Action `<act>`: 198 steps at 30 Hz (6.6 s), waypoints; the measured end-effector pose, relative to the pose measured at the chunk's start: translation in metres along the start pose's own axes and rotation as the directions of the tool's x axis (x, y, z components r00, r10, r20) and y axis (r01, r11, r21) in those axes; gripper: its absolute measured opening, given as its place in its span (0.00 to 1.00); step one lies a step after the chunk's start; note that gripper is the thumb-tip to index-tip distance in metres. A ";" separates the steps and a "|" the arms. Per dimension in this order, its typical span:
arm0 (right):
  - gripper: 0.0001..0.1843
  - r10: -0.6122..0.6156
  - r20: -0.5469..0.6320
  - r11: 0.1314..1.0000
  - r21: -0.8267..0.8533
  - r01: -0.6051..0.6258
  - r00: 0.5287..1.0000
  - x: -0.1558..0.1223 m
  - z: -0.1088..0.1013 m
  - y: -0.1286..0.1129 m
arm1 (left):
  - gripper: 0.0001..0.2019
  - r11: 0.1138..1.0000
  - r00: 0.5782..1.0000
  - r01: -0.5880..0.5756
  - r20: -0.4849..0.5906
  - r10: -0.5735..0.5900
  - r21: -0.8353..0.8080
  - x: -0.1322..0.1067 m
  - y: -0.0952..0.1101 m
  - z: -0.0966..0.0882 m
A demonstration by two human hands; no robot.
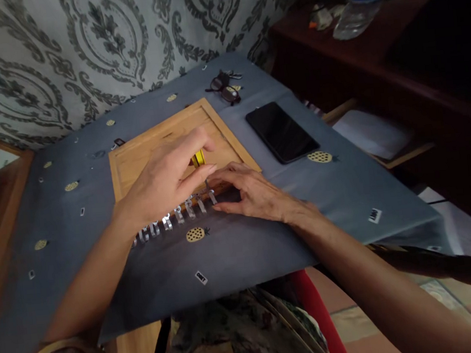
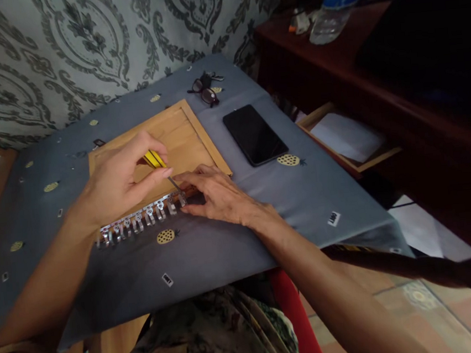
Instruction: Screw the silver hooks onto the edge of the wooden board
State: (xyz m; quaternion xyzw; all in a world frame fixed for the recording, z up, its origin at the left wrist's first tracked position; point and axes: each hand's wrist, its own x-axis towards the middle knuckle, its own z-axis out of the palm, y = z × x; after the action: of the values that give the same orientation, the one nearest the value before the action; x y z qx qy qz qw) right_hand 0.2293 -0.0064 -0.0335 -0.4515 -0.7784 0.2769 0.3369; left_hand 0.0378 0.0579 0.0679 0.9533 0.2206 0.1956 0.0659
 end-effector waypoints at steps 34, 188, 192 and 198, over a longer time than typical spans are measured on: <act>0.31 -0.026 -0.031 1.000 -0.002 0.026 0.999 -0.002 0.004 0.006 | 0.18 0.967 0.942 0.239 -0.219 -0.253 -0.090 -0.031 0.011 0.020; 0.30 -0.044 -0.056 0.999 0.001 0.044 0.997 -0.002 0.003 0.003 | 0.18 0.986 0.950 0.126 -0.274 -0.152 -0.109 -0.024 0.010 0.016; 0.29 -0.036 -0.054 0.999 0.016 0.037 0.998 -0.003 0.003 0.003 | 0.19 0.985 0.959 0.113 -0.243 -0.143 -0.130 -0.025 0.009 0.015; 0.27 -0.050 -0.060 0.998 0.031 0.052 0.997 -0.003 0.004 0.005 | 0.20 0.973 0.974 0.067 -0.197 -0.112 -0.222 -0.024 0.008 0.013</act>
State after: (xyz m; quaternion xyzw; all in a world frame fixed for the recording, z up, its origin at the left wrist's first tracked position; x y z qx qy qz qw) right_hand 0.2298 -0.0070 -0.0404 -0.4341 -0.7748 0.2673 0.3737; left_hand 0.0258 0.0395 0.0497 0.9040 0.2470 0.3136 0.1532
